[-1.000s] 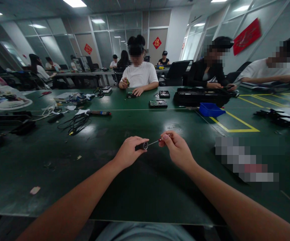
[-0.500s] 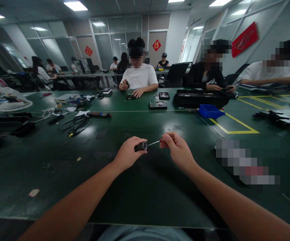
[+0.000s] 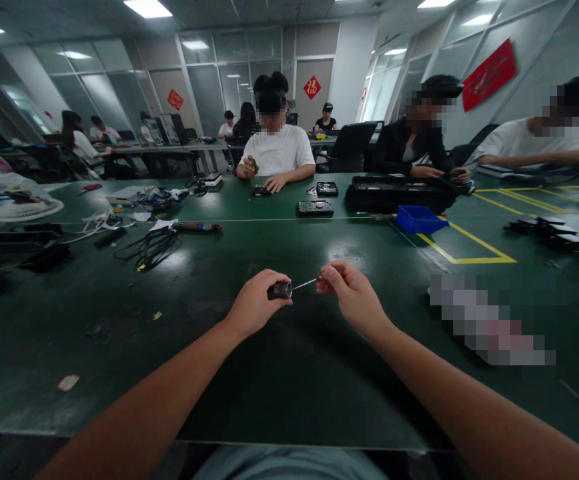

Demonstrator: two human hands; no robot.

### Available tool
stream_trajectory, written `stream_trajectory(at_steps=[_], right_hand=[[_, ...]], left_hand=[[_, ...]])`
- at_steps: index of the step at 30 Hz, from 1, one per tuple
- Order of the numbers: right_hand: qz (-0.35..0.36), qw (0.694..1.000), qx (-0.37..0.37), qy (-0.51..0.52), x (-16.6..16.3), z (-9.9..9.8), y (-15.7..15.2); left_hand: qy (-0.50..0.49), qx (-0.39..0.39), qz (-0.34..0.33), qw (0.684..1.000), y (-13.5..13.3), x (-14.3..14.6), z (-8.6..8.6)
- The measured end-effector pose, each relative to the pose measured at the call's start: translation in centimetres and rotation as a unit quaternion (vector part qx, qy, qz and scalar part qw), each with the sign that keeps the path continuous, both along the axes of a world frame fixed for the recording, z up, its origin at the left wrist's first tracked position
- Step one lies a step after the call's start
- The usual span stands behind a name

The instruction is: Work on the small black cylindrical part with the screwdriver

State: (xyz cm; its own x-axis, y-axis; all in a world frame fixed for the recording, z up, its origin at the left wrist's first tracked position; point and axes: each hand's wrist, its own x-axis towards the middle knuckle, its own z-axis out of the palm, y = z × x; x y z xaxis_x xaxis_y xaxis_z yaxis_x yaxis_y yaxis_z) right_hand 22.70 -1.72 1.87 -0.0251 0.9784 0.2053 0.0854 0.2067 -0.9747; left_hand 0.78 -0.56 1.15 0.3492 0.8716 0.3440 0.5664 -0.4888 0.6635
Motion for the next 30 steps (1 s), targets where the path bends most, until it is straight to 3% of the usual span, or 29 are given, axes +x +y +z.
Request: stream_trajectory(at_steps=[12,21,30], right_hand=[[-0.032,0.995,0.046,-0.084,-0.23,0.60,-0.62],[-0.053,0.994,0.055,-0.075,-0.18,0.87,-0.72],[-0.022,0.995,0.052,-0.080,-0.24,0.80,-0.72]], left_hand=[[0.006,-0.021,-0.033,0.999,0.04,-0.23,0.03],[0.025,-0.021,-0.006,0.999,0.06,-0.27,-0.03],[0.000,-0.021,0.004,1.000,0.14,-0.21,-0.28]])
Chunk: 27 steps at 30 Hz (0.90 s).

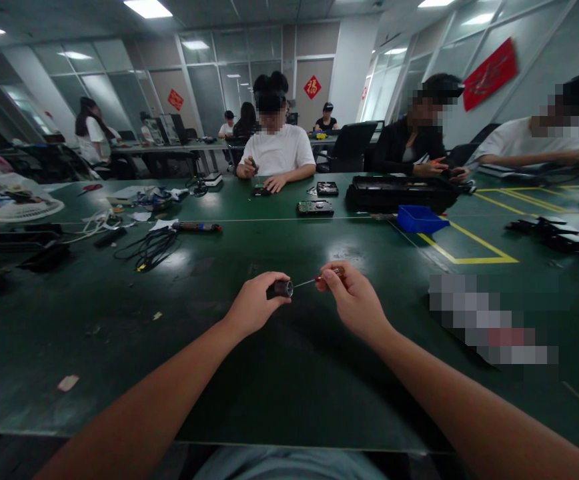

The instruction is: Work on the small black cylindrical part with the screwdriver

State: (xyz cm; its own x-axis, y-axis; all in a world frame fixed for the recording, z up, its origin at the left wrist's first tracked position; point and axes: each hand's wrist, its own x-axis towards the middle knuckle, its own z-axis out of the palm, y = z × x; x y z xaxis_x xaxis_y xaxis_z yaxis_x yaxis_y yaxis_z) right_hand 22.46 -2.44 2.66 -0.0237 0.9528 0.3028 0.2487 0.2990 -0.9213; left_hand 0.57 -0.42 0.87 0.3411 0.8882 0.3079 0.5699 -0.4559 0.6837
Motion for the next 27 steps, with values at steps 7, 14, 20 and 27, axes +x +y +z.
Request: stream_trajectory(at_steps=[7,14,20,27], right_hand=[[0.008,0.999,-0.007,0.039,0.3,-0.5,0.8],[0.031,0.997,-0.031,0.063,0.5,-0.8,1.1],[0.022,0.998,-0.022,0.060,0.6,-0.9,1.2],[-0.009,0.999,0.038,-0.023,0.2,-0.4,0.1]], left_hand=[[-0.002,0.006,-0.002,1.000,0.1,0.0,0.0],[0.032,0.003,0.014,0.999,0.3,0.0,0.3],[0.041,-0.003,0.002,0.999,0.3,0.1,0.2],[0.035,-0.004,-0.020,0.999,0.2,0.0,0.4]])
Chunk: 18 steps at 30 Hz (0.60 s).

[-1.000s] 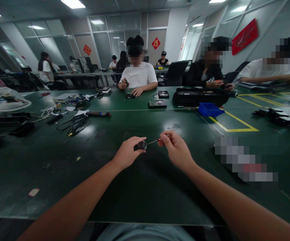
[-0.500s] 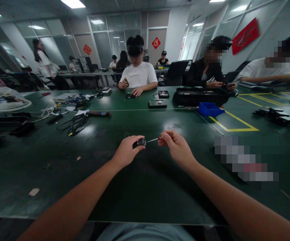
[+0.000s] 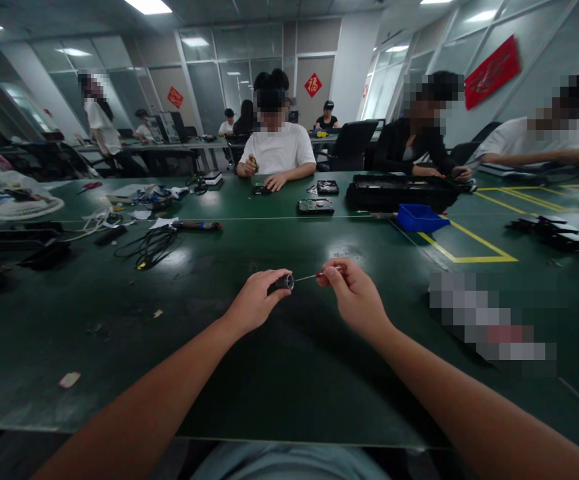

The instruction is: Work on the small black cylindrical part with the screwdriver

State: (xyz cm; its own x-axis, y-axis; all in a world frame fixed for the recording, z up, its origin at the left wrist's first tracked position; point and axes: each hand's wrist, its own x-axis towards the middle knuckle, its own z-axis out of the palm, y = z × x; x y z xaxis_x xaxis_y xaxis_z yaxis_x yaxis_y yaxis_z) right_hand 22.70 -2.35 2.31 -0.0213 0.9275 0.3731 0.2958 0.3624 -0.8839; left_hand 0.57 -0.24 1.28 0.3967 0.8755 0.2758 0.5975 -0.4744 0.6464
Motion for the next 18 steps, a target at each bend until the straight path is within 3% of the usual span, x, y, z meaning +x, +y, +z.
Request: stream_trajectory(at_steps=[6,14,18], right_hand=[[0.002,1.000,0.010,-0.028,0.01,0.40,-0.25],[0.025,0.998,-0.028,0.053,-0.03,0.20,0.22],[0.005,0.999,-0.023,0.036,-0.11,0.21,0.08]], left_hand=[[0.001,0.012,0.005,1.000,-0.05,0.00,0.06],[0.000,0.016,0.015,1.000,0.09,-0.11,-0.14],[-0.001,0.015,0.019,1.000,-0.08,-0.05,0.03]])
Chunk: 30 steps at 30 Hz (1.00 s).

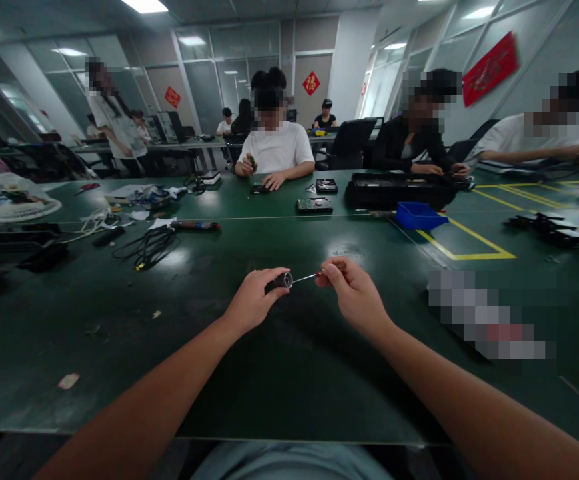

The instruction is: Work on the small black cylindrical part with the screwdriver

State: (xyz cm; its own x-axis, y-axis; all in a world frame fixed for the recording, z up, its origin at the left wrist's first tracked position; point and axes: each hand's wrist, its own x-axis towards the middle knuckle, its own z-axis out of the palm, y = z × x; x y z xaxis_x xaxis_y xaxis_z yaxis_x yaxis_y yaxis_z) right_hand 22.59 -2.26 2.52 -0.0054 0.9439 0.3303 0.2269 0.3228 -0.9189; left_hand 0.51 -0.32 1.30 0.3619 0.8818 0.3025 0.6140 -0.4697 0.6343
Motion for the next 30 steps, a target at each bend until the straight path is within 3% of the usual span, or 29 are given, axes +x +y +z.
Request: stream_trajectory(at_steps=[4,10,16,22,30], right_hand=[[-0.021,0.998,0.021,-0.053,0.0,0.1,-0.2],[-0.001,1.000,0.000,0.000,0.0,-0.1,0.0],[-0.010,1.000,0.006,-0.014,0.0,0.1,-0.1],[-0.057,0.996,0.059,-0.044,0.4,0.3,-0.4],[-0.022,0.995,0.067,-0.074,0.3,0.5,-0.7]], left_hand=[[0.008,-0.004,-0.003,1.000,-0.1,0.1,0.1],[0.000,-0.001,-0.003,1.000,-0.1,0.1,0.3],[0.008,-0.001,-0.010,1.000,0.0,0.1,0.1],[0.007,0.000,-0.010,1.000,0.3,-0.1,-0.7],[0.011,-0.015,-0.010,1.000,0.1,0.0,-0.6]])
